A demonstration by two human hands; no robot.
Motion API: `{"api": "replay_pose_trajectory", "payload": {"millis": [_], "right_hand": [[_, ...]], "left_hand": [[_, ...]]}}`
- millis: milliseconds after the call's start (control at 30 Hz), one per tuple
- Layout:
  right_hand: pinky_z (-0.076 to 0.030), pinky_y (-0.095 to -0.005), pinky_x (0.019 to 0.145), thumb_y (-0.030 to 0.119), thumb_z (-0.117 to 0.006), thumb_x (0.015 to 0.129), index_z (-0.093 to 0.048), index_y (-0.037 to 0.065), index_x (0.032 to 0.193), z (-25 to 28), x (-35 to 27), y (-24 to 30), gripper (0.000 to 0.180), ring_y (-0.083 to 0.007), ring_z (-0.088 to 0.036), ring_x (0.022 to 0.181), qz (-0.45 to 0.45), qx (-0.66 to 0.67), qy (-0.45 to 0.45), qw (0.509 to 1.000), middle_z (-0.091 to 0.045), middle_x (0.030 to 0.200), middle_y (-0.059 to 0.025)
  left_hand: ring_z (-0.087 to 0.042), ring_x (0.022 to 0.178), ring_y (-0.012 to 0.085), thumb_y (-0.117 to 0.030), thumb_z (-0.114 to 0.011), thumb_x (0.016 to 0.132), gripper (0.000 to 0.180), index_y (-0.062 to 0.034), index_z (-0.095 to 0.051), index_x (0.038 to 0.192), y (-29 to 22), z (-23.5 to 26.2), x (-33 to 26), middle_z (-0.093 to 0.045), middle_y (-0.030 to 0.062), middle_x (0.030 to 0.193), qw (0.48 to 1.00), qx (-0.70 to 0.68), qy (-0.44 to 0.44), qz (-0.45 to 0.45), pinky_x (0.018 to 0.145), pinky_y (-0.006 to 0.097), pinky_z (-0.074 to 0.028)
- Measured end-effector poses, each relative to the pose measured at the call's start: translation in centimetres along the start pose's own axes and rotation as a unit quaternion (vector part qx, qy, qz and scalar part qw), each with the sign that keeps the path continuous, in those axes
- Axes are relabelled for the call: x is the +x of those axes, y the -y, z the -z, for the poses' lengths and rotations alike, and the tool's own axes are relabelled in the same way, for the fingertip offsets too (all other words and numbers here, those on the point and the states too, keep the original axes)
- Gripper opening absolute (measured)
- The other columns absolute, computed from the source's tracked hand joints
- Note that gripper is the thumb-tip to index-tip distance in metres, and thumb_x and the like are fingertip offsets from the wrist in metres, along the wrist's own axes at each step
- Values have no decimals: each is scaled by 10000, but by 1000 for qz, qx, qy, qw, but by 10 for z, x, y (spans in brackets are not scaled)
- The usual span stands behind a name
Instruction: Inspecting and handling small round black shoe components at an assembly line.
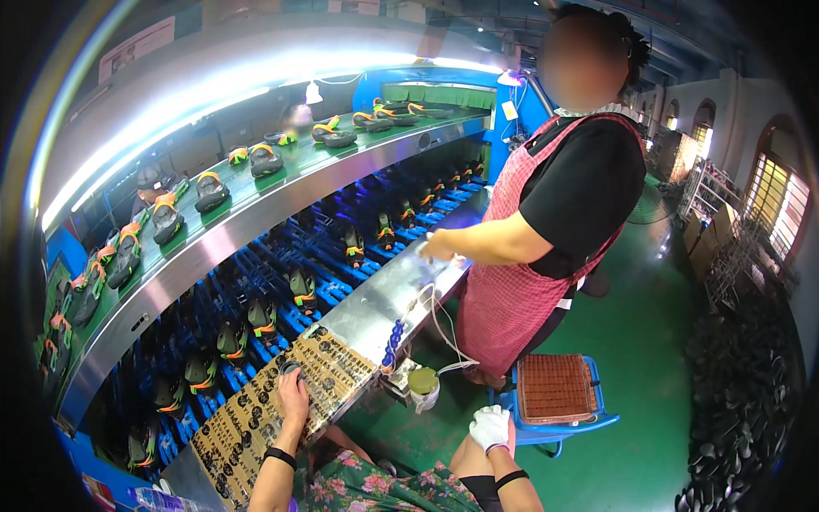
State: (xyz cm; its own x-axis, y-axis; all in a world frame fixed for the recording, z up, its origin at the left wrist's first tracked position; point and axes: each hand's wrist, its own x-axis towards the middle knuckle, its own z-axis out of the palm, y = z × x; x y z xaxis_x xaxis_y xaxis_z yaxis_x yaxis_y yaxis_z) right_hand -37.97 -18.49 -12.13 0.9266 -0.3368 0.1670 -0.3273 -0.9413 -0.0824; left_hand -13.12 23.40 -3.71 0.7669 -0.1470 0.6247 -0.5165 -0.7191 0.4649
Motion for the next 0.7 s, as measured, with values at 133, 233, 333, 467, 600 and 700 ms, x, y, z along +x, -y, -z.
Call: {"api": "replay_pose_trajectory", "payload": {"millis": [133, 233, 333, 467, 600, 700], "right_hand": [[-413, -458, 889, 317, -632, 805, -756, 144, 891, 5, 3, 4, 231, -258, -585, 1046, -17, -14, 59, 998, -711, 1001, -39], [-412, -456, 893, 317, -636, 804, -758, 145, 896, 4, 1, 1, 230, -256, -585, 1052, -19, -18, 60, 998, -712, 1008, -39], [-412, -455, 899, 317, -637, 803, -756, 143, 892, 5, 0, 2, 229, -255, -584, 1054, -17, -15, 57, 998, -712, 1009, -42], [-413, -455, 904, 311, -633, 800, -755, 140, 888, 7, 0, 2, 228, -258, -584, 1056, -21, -12, 57, 998, -711, 1009, -46], [-414, -458, 911, 302, -630, 798, -753, 135, 878, 11, 1, 6, 223, -260, -584, 1055, -25, -9, 61, 998, -710, 1006, -48], [-415, -458, 915, 299, -631, 795, -752, 133, 870, 13, 1, 6, 218, -261, -584, 1045, -22, -8, 58, 998, -708, 1002, -48]], "left_hand": [[-583, 1011, 407, 56, -623, 841, 302, 6, -657, 1136, 2, 1, -1, -655, 200, 1042, 1000, -9, -1, 23, 896, 470, -480], [-587, 1029, 409, 59, -622, 840, 301, 6, -654, 1135, -4, 2, 1, -655, 205, 1048, 1000, -9, 4, 25, 915, 476, -478], [-582, 1033, 414, 50, -623, 842, 279, 9, -646, 1117, -1, -1, -1, -650, 209, 1048, 1000, -3, -3, 22, 922, 482, -471], [-566, 1021, 421, 32, -619, 849, 227, 14, -626, 1075, -3, -1, -1, -634, 214, 1037, 1000, -2, -6, 22, 910, 487, -455], [-549, 1027, 415, 30, -614, 853, 203, 13, -615, 1055, -5, 1, -1, -615, 208, 1027, 1000, -5, -6, 20, 911, 484, -447], [-537, 1036, 407, 25, -626, 849, 180, 13, -609, 1027, -6, 1, 0, -582, 196, 1065, 1000, -1, 2, 23, 914, 473, -445]]}}
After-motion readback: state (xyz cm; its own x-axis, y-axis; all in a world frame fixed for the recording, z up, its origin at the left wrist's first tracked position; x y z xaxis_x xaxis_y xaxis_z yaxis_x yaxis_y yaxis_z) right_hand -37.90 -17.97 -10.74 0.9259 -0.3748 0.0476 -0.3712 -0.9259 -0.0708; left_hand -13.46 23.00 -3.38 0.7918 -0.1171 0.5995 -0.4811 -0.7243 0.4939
